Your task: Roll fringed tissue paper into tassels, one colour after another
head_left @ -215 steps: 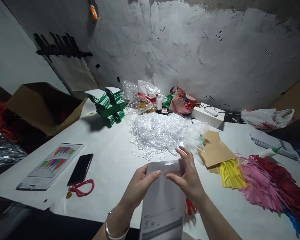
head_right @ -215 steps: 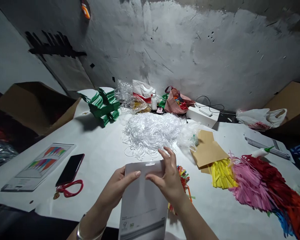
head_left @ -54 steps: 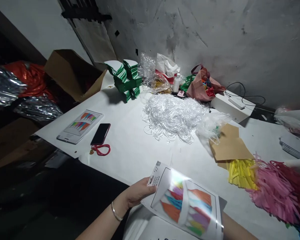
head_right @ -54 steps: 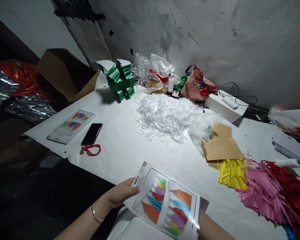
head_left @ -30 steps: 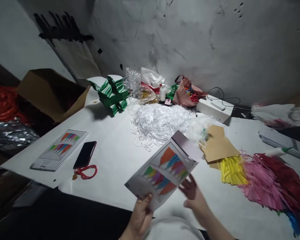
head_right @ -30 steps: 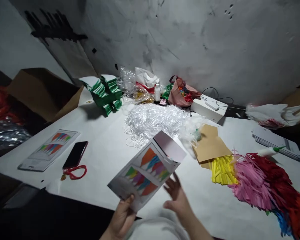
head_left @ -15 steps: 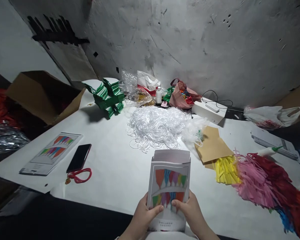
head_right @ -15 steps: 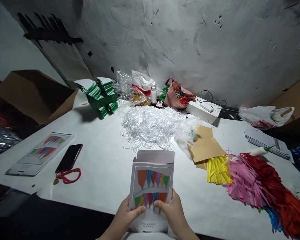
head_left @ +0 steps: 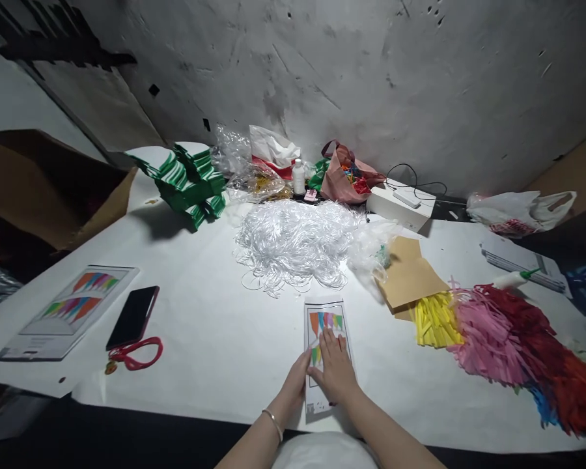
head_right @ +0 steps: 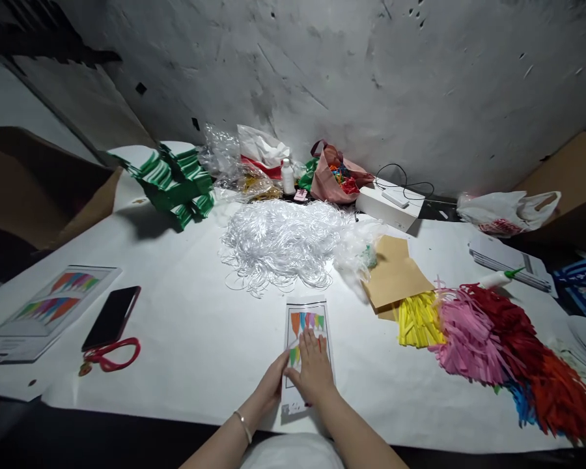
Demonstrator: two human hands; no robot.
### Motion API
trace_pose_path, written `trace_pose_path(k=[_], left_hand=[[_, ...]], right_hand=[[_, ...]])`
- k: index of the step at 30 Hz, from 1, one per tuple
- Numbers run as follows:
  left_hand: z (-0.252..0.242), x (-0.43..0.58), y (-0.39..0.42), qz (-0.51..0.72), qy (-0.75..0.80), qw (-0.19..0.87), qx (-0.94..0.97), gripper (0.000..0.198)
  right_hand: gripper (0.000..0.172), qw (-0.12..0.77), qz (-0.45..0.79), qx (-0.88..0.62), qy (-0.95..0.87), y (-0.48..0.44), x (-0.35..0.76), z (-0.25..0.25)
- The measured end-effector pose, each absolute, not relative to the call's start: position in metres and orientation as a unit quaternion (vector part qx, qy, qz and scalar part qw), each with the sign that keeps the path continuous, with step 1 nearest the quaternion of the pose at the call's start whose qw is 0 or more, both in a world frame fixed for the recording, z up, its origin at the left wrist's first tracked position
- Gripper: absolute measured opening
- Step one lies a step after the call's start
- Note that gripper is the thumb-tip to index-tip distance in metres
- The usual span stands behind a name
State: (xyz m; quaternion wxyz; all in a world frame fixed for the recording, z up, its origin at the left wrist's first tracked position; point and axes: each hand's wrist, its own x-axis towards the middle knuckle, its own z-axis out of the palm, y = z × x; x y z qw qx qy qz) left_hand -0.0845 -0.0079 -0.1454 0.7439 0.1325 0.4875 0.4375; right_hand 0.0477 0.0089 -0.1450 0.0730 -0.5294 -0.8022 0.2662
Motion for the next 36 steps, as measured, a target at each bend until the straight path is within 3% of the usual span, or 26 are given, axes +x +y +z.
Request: trace_pose_path(k=[4, 9, 15, 21, 25, 29, 36], left_hand=[[-0.148, -0.091, -0.008, 0.429, 0.450, 0.775, 0.117, 0.053], [-0.155, -0.089, -0.007, 0.435, 0.453, 0.769, 0.116, 0.047], [-0.146, -0.092, -0.014, 0.439, 0.463, 0.756, 0.148, 0.055], [-0.107, -0.107, -0.037, 0.444, 0.446, 0.745, 0.221, 0.060], [-0.070, -0.120, -0.034, 0.549, 0.497, 0.605, 0.294, 0.079], [-0.034, -0.128, -0.018, 0.611, 0.533, 0.413, 0.415, 0.063], [-0.017, -0.128, -0.016, 0.586, 0.504, 0.311, 0.553, 0.051]], right_hand=[[0.081, 0.046, 0.261, -0.526, -0.808, 0.009, 0.049, -0.160], [0.079, 0.082, 0.287, -0.527, -0.796, 0.010, 0.047, -0.168], [0.083, 0.234, 0.310, -0.556, -0.735, 0.010, 0.069, -0.154], [0.073, 0.389, 0.342, -0.594, -0.616, 0.020, 0.103, -0.096], [0.068, 0.479, 0.434, -0.507, -0.570, 0.011, 0.096, -0.044], [0.069, 0.503, 0.416, -0.441, -0.615, -0.001, 0.088, -0.013], [0.048, 0.551, 0.350, -0.426, -0.626, 0.002, 0.102, 0.000]])
